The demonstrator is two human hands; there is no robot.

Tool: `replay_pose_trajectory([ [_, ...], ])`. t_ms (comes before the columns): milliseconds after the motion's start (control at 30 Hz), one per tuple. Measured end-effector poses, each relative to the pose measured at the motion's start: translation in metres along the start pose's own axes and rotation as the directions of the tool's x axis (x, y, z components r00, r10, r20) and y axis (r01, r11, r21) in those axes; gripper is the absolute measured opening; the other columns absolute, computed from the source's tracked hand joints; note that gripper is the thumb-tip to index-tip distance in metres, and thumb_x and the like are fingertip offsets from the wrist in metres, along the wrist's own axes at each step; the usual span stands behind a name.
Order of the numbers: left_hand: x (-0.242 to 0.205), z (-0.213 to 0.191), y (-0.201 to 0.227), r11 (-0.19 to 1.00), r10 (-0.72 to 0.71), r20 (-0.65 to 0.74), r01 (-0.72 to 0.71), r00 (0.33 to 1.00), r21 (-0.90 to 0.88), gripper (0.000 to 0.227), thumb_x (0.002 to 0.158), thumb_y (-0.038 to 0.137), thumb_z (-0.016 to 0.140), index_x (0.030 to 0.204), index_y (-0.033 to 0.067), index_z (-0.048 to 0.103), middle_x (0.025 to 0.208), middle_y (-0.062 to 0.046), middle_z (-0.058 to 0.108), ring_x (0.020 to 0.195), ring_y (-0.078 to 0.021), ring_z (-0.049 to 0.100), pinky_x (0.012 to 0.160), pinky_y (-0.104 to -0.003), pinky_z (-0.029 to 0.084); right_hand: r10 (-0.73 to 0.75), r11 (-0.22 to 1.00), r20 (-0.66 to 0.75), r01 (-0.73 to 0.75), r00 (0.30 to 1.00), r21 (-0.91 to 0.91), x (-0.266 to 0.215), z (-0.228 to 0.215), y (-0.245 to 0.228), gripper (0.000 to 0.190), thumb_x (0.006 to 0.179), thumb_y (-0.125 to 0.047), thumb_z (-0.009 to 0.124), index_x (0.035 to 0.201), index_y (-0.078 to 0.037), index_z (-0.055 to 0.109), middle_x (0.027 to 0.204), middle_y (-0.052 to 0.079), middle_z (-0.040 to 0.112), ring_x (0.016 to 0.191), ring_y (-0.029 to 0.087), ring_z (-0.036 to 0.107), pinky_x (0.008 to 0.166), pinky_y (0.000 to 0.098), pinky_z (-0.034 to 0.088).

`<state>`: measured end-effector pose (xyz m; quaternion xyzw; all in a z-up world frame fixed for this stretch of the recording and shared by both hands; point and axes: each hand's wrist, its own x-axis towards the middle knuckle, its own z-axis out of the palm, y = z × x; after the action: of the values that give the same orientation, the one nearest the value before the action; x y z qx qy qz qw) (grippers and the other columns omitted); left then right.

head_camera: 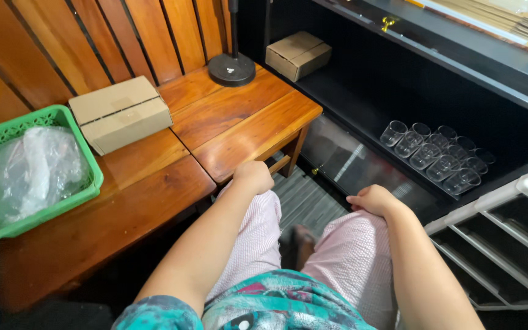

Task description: The person unpacks a cardboard box containing small clear glasses and places them one by one on a wooden table. The person also handles plastic zip bags and stacks them on a nearby shelf.

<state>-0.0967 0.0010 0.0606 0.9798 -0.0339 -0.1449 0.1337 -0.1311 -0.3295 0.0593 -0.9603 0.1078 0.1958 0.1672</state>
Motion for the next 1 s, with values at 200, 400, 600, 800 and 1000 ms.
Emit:
replay_pose_trajectory([
  [200,-0.029,-0.014,0.004,0.995,-0.089,-0.034,0.087,0.995,-0.043,0.052,0.089,0.035,0.054,0.124,0.0025,0.072,0.131,-0.017,0.071,0.132,-0.0333,0.062,0.110,-0.050,0.048,-0.057,0.991,0.003,0.057,0.998,-0.121,-0.007,0.011,-0.027,0.033,0.079,-0.057,0.071,0.098,-0.034,0.085,0.111,0.002,0.081,0.119,0.025,0.070,0.098,0.0391,0.057],
  [400,-0.062,-0.017,-0.003,0.980,-0.158,-0.160,0.135,0.974,-0.144,0.042,0.093,0.041,0.054,0.105,0.0117,0.082,0.119,-0.013,0.077,0.126,-0.0341,0.066,0.107,-0.045,0.050,-0.128,0.977,0.030,0.132,0.991,-0.166,-0.004,0.018,-0.044,0.034,0.077,-0.057,0.074,0.097,-0.032,0.083,0.108,0.004,0.079,0.117,0.026,0.071,0.096,0.0389,0.056],
  [600,-0.070,0.000,-0.017,0.949,-0.305,-0.182,0.281,0.935,-0.146,0.046,0.094,0.050,0.050,0.105,0.0198,0.082,0.117,-0.011,0.078,0.126,-0.0297,0.067,0.106,-0.042,0.051,-0.206,0.953,0.096,0.222,0.974,-0.205,0.015,0.023,-0.061,0.044,0.082,-0.068,0.066,0.098,-0.030,0.081,0.114,0.007,0.078,0.122,0.027,0.067,0.099,0.0406,0.055],
  [800,-0.134,-0.016,-0.053,0.887,-0.462,-0.317,0.426,0.829,-0.178,0.042,0.090,0.047,0.057,0.096,0.0161,0.084,0.104,-0.016,0.079,0.114,-0.0377,0.072,0.094,-0.050,0.055,-0.275,0.921,0.163,0.309,0.947,-0.239,0.024,0.027,-0.087,0.046,0.088,-0.065,0.061,0.105,-0.028,0.082,0.121,0.008,0.076,0.129,0.027,0.064,0.104,0.0409,0.052],
  [1000,-0.227,-0.041,-0.086,0.751,-0.660,-0.306,0.584,0.687,-0.309,0.039,0.094,0.049,0.057,0.100,0.0222,0.085,0.105,-0.011,0.080,0.116,-0.0362,0.071,0.095,-0.047,0.056,-0.306,0.904,0.191,0.347,0.933,-0.250,0.023,0.029,-0.112,0.054,0.088,-0.068,0.061,0.113,-0.025,0.082,0.124,0.008,0.077,0.131,0.027,0.063,0.106,0.0415,0.051],
])
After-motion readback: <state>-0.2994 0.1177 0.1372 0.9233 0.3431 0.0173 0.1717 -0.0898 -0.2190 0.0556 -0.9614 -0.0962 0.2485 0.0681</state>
